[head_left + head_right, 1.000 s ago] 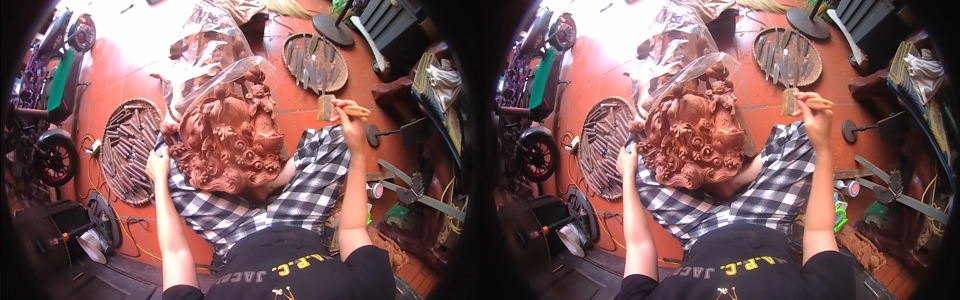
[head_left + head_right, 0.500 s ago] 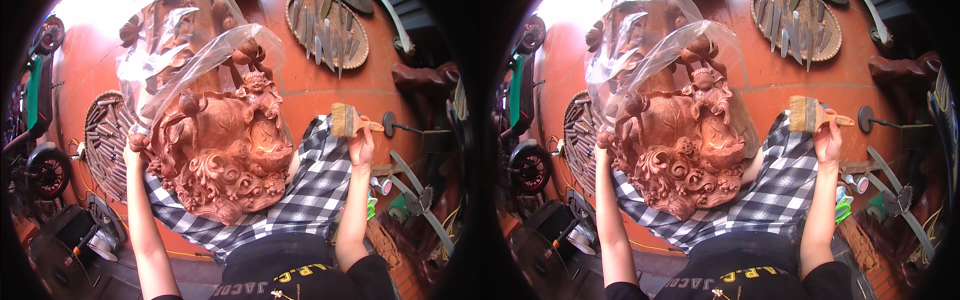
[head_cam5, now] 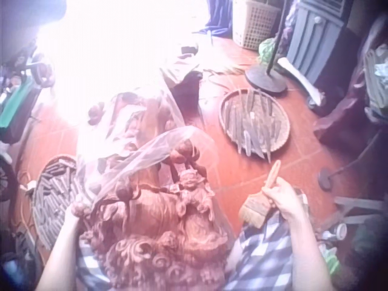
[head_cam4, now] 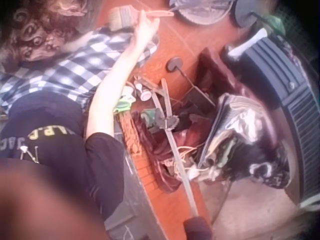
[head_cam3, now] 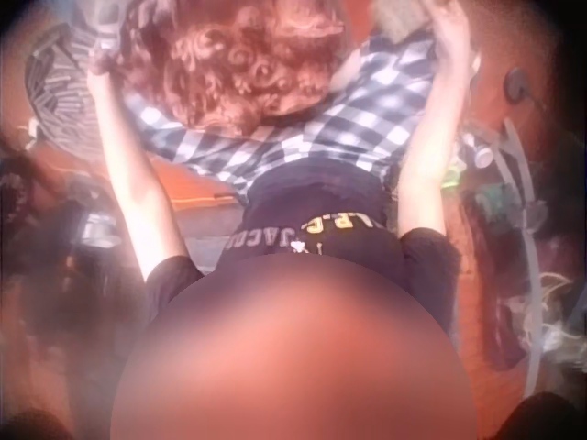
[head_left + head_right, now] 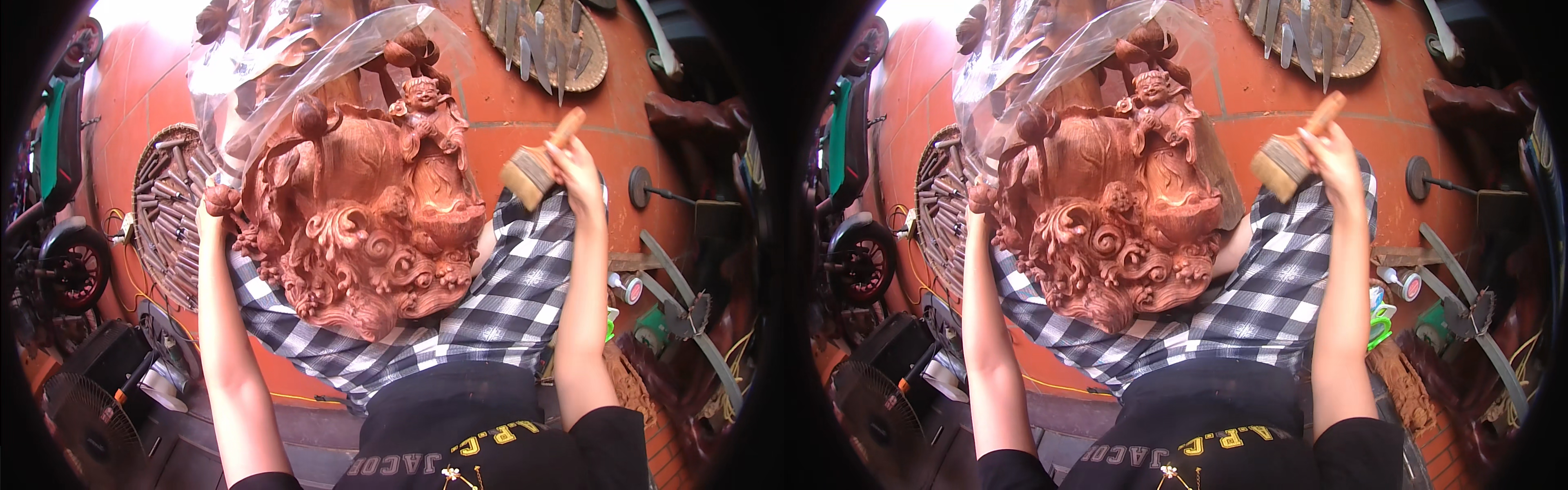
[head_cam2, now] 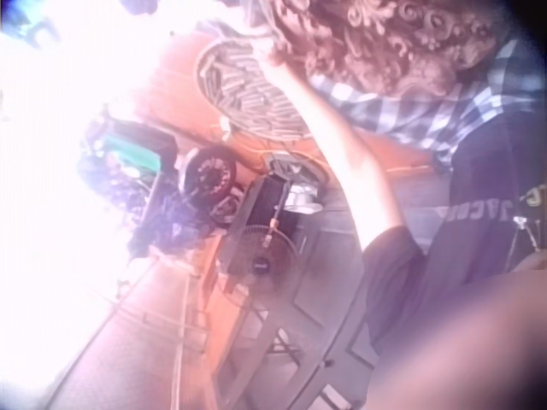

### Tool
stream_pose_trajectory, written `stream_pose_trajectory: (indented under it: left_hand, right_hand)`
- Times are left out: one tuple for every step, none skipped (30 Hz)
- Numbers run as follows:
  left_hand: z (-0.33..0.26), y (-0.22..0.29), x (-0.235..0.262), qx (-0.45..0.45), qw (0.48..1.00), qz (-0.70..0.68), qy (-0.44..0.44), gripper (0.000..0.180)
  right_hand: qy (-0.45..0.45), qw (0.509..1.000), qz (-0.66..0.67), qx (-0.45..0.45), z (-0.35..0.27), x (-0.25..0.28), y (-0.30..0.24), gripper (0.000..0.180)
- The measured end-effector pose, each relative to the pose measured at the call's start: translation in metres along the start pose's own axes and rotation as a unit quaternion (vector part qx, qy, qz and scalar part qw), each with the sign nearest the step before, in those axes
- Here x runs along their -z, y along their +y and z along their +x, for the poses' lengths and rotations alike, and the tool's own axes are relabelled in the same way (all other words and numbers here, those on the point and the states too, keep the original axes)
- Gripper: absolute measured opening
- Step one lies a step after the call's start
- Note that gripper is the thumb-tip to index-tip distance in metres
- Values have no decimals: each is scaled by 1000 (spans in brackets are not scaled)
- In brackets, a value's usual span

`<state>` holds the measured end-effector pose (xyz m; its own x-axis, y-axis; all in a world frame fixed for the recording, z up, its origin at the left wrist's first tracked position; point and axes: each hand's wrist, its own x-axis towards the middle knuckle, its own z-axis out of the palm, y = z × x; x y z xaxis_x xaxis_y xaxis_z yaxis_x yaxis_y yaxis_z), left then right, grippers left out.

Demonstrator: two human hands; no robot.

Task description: The person carves a large wooden sculpture using a rotary tool and a chisel. They switch between tools to refine details and brush away debris from the intricate surface.

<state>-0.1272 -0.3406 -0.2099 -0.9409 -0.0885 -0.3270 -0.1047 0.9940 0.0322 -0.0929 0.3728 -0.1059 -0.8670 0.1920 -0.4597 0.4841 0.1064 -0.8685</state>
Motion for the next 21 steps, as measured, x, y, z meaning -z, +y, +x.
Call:
stream_pose_trajectory:
  left_hand:
    - [-1, -6, 2, 2, 1000, -17, -3, 68]
    - [6, 0, 3, 0, 1000, -19, -8, 67]
    - [7, 3, 4, 3, 1000, -19, -13, 67]
    - [10, 7, 7, 4, 1000, -19, -18, 66]
    - [11, 11, 9, -28, 1000, 8, -5, 66]
    - [10, 8, 11, -6, 1000, -5, -11, 63]
    - [11, 7, 14, 13, 1000, -17, -16, 61]
    - [12, 6, 16, 33, 999, -29, -20, 58]
    - [12, 18, 16, 90, 989, -99, -59, 51]
    - [20, 32, 22, 120, 983, -119, -71, 54]
    - [28, 52, 27, 148, 975, -142, -83, 58]
    - [14, 60, 27, 178, 932, -306, -83, 51]
    - [3, 72, 27, 208, 859, -461, -77, 43]
    - [3, 56, 23, 192, 869, -452, -68, 44]
    - [9, 24, 10, 127, 928, -347, -49, 45]
    - [17, -18, 5, 33, 984, -176, 5, 46]
    - [26, -43, 3, -52, 994, -53, 76, 47]
    - [30, -62, 8, -115, 982, 23, 145, 48]
    - [36, -37, 0, -127, 984, 28, 125, 50]
    - [35, -6, 1, -134, 988, -18, 75, 53]
    - [30, 14, 12, -141, 988, -57, 30, 55]
  right_hand:
    - [-7, 999, -19, 24, 19, -15, 5, 32]
    - [-8, 998, -42, 48, 36, -27, 13, 33]
    - [4, 985, -157, 67, 48, -42, 11, 36]
    - [18, 959, -271, 85, 55, -54, 8, 39]
    - [19, 962, -269, 49, 60, -64, 7, 43]
    - [17, 964, -265, 15, 61, -73, 4, 48]
    - [42, 947, -313, 55, 56, -76, 0, 49]
    - [53, 960, -259, 87, 47, -75, -5, 45]
    - [72, 967, -213, 117, 33, -66, -9, 40]
    - [94, 971, -167, 145, 19, -56, -12, 36]
    - [109, 974, -153, 126, 5, -38, -11, 22]
    - [178, 953, -202, 136, -22, -31, -22, 26]
    - [212, 938, -252, 110, -44, -14, -21, 28]
    - [239, 922, -293, 86, -63, 1, -17, 30]
    - [215, 910, -315, 160, -82, 15, -7, 27]
    - [188, 895, -329, 236, -99, 26, 7, 28]
    - [177, 868, -391, 250, -119, 28, 28, 31]
    - [158, 840, -446, 266, -140, 22, 44, 40]
    - [136, 852, -446, 238, -161, 24, 51, 48]
    - [111, 866, -440, 213, -180, 25, 56, 57]
    - [109, 866, -447, 194, -195, 23, 56, 55]
